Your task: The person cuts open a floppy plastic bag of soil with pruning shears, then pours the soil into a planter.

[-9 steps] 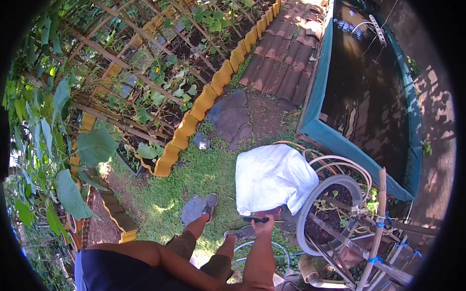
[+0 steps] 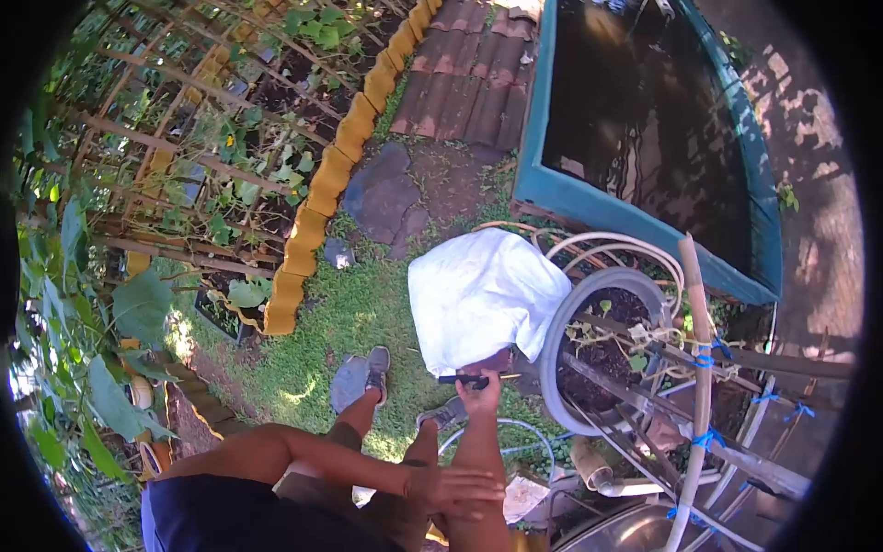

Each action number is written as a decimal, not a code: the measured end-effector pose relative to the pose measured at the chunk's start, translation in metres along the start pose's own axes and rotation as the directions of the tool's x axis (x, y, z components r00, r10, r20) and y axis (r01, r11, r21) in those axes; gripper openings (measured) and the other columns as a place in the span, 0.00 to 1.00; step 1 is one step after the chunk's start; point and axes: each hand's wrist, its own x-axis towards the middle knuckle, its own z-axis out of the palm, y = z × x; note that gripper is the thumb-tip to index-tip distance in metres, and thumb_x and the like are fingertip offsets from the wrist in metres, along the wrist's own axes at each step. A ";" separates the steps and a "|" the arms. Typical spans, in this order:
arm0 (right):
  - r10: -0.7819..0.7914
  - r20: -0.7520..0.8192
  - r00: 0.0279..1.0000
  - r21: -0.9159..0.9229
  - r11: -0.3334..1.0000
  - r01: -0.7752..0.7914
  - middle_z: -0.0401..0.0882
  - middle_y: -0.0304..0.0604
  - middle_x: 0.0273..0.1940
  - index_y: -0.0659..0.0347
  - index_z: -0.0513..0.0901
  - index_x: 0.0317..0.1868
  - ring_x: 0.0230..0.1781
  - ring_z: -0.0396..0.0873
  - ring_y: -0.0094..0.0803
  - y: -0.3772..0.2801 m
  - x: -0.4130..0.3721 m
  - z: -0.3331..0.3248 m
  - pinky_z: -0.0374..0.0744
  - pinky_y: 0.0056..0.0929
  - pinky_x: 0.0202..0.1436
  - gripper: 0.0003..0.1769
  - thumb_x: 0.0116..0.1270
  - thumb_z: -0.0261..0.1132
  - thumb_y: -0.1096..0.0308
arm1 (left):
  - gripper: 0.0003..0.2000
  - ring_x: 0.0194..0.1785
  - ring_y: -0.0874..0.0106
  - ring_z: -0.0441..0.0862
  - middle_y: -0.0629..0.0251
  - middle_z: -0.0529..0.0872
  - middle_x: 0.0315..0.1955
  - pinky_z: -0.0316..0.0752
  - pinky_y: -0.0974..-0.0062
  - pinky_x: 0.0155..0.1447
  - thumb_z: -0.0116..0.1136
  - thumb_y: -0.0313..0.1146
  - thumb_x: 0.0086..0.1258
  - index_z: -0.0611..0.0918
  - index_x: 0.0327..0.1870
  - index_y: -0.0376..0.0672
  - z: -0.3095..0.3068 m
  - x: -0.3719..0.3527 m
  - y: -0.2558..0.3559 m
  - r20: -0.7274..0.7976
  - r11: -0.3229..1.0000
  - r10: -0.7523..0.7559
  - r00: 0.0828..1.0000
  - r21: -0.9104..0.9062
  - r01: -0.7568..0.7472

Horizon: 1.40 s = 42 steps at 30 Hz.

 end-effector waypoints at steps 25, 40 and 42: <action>-0.339 -0.217 0.915 -0.644 0.754 0.126 0.74 0.36 0.36 0.67 0.71 0.63 0.35 0.72 0.27 0.082 0.012 -0.140 0.74 0.29 0.39 0.37 0.54 0.74 0.65 | 0.27 0.47 0.61 0.83 0.61 0.82 0.42 0.78 0.63 0.48 0.74 0.50 0.52 0.79 0.45 0.42 0.053 -0.037 -0.412 -0.010 0.355 -0.845 0.534 0.737 0.575; -0.453 -0.018 0.891 -0.871 0.444 0.208 0.80 0.62 0.56 0.61 0.59 0.77 0.56 0.80 0.53 0.079 0.020 -0.097 0.75 0.40 0.61 0.52 0.54 0.71 0.57 | 0.04 0.29 0.81 0.76 0.71 0.79 0.25 0.73 0.77 0.36 0.54 0.24 0.73 0.78 0.34 0.37 -0.071 -0.063 -0.404 -0.489 0.535 -0.811 0.320 -0.400 0.744; -0.399 0.058 0.915 -0.852 0.458 0.254 0.80 0.61 0.56 0.59 0.59 0.78 0.57 0.80 0.53 0.044 0.006 -0.070 0.75 0.41 0.63 0.52 0.54 0.71 0.58 | 0.06 0.31 0.81 0.77 0.70 0.81 0.26 0.72 0.80 0.39 0.51 0.23 0.74 0.78 0.34 0.37 -0.127 -0.056 -0.362 -0.537 0.602 -0.764 0.359 -0.391 0.696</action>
